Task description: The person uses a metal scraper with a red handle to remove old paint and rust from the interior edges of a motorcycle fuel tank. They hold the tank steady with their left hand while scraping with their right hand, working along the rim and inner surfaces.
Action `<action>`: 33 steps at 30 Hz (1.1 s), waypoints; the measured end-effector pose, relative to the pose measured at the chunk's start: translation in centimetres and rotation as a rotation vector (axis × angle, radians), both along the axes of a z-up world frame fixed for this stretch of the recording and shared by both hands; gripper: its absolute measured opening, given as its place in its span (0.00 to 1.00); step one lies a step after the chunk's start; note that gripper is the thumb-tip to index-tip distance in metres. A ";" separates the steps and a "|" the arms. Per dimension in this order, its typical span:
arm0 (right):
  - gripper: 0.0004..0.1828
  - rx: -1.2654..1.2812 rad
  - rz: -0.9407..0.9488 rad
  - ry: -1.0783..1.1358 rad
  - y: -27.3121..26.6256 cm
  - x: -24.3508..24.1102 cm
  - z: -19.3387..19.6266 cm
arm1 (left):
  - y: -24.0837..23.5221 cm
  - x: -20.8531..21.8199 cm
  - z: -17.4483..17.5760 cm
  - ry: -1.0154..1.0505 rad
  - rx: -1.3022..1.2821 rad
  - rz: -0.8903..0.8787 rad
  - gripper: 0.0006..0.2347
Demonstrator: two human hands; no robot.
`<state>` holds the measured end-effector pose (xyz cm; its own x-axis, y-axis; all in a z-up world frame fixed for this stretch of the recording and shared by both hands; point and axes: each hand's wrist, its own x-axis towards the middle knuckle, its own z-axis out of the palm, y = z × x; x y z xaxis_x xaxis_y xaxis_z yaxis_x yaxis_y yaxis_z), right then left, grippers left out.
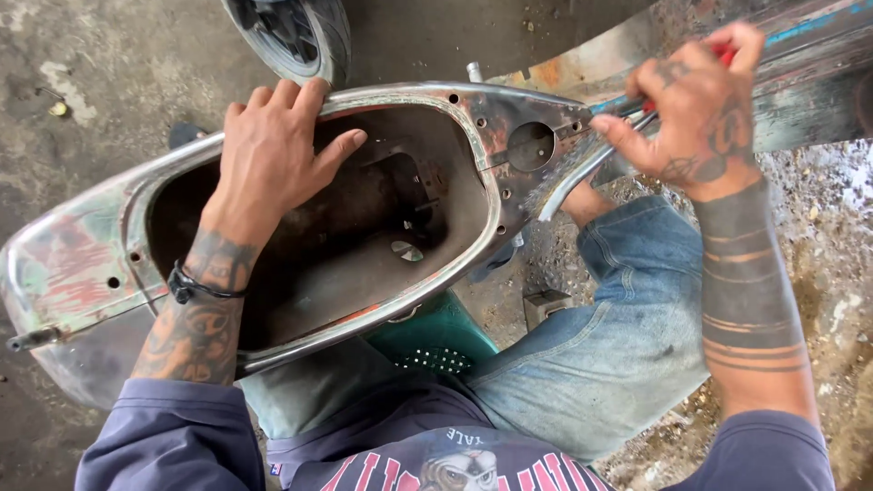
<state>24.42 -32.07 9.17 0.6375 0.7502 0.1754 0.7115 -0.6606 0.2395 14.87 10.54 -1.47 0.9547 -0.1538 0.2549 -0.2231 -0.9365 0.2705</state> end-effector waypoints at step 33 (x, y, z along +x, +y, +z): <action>0.35 0.195 -0.174 0.099 4.2 -1.9 0.1 | 0.2 -0.4 -0.2 -0.003 0.020 -0.006 0.27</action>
<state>22.55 -27.85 9.30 0.7751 0.5858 0.2367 0.5967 -0.8019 0.0307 14.43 10.72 -1.68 0.9531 -0.1643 0.2542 -0.2291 -0.9405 0.2510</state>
